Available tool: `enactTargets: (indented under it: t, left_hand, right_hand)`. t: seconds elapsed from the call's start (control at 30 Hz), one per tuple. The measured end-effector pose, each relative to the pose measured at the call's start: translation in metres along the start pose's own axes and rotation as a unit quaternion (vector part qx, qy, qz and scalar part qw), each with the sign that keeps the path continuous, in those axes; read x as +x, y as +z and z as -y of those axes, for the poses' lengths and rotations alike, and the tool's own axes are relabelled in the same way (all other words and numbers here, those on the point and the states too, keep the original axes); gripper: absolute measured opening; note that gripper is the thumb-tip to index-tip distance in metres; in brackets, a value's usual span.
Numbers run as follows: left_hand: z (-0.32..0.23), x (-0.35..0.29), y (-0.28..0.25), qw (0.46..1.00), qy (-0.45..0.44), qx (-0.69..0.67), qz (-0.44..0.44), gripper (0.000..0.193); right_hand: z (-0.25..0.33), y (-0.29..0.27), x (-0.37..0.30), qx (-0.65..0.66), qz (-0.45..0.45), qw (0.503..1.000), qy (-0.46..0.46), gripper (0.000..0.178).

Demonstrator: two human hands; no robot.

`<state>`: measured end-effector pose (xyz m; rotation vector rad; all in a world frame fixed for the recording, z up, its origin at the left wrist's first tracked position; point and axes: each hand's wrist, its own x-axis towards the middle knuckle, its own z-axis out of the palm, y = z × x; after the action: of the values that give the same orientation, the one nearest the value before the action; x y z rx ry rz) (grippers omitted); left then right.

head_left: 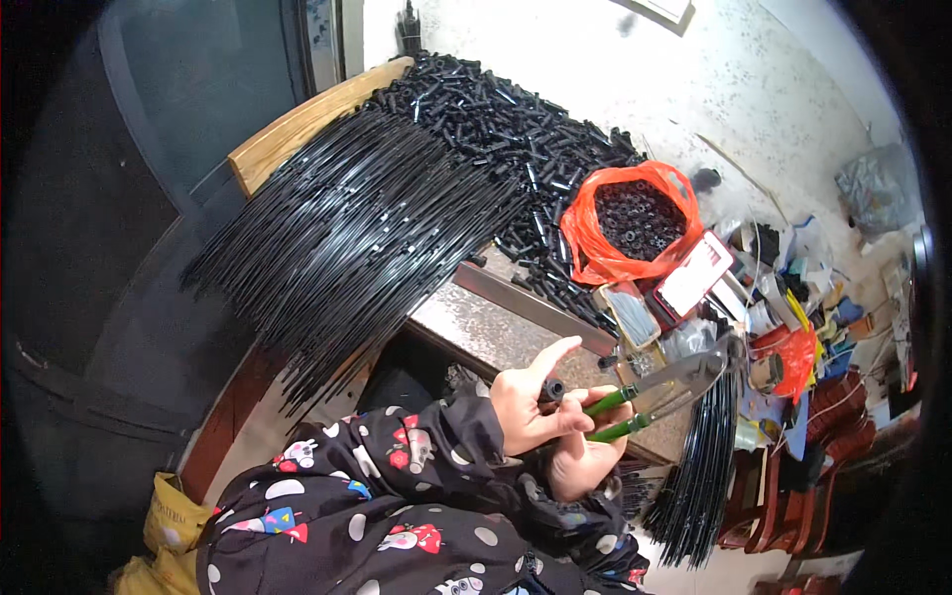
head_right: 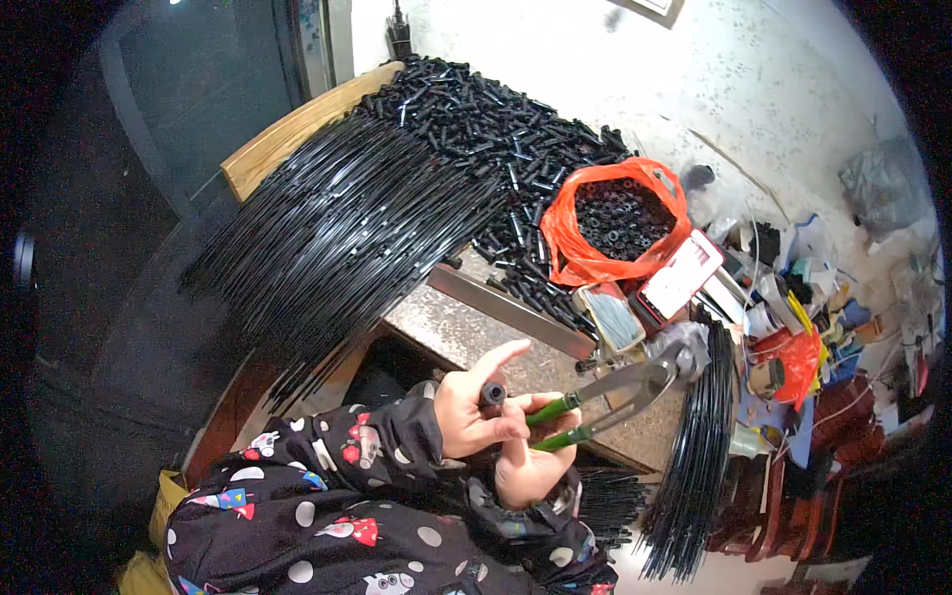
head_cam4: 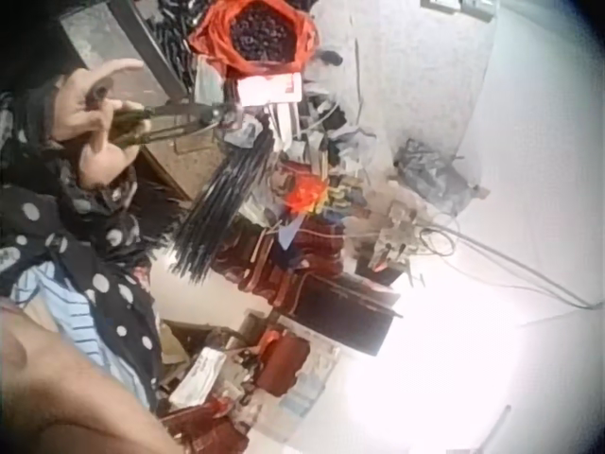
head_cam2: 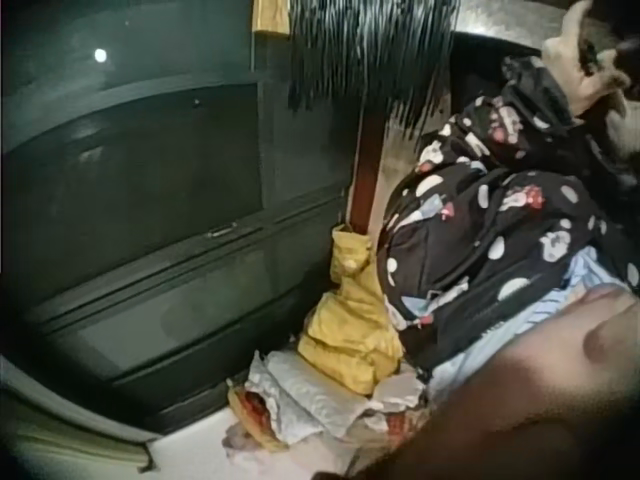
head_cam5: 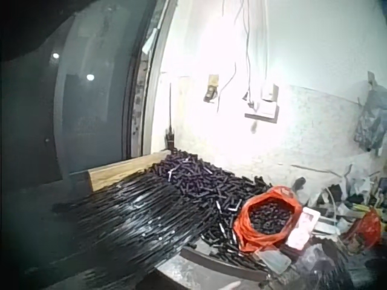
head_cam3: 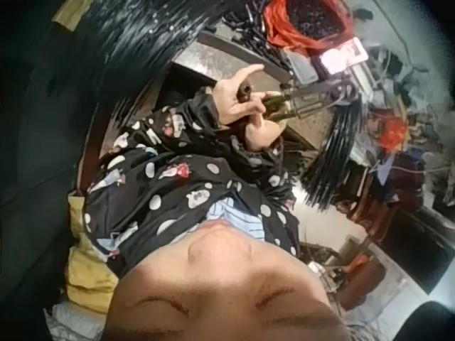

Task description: Assembling black hoses or cables into connectors at a workbench.

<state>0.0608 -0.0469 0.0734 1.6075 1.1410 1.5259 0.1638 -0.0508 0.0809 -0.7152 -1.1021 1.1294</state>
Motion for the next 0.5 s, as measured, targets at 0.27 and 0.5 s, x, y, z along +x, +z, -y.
enactTargets:
  t: [0.27, 0.5]
  left_hand:
    - [-0.016, -0.003, -0.011, 0.996, -0.031, -0.061, 0.049, 0.081]
    - [-0.02, -0.002, -0.011, 0.998, -0.024, -0.047, 0.045, 0.075]
  right_hand:
    - [0.013, -0.007, 0.006, 0.109, 0.034, 0.975, 0.192, 0.022]
    - [0.019, -0.008, 0.005, 0.101, 0.016, 0.973, 0.208, 0.022]
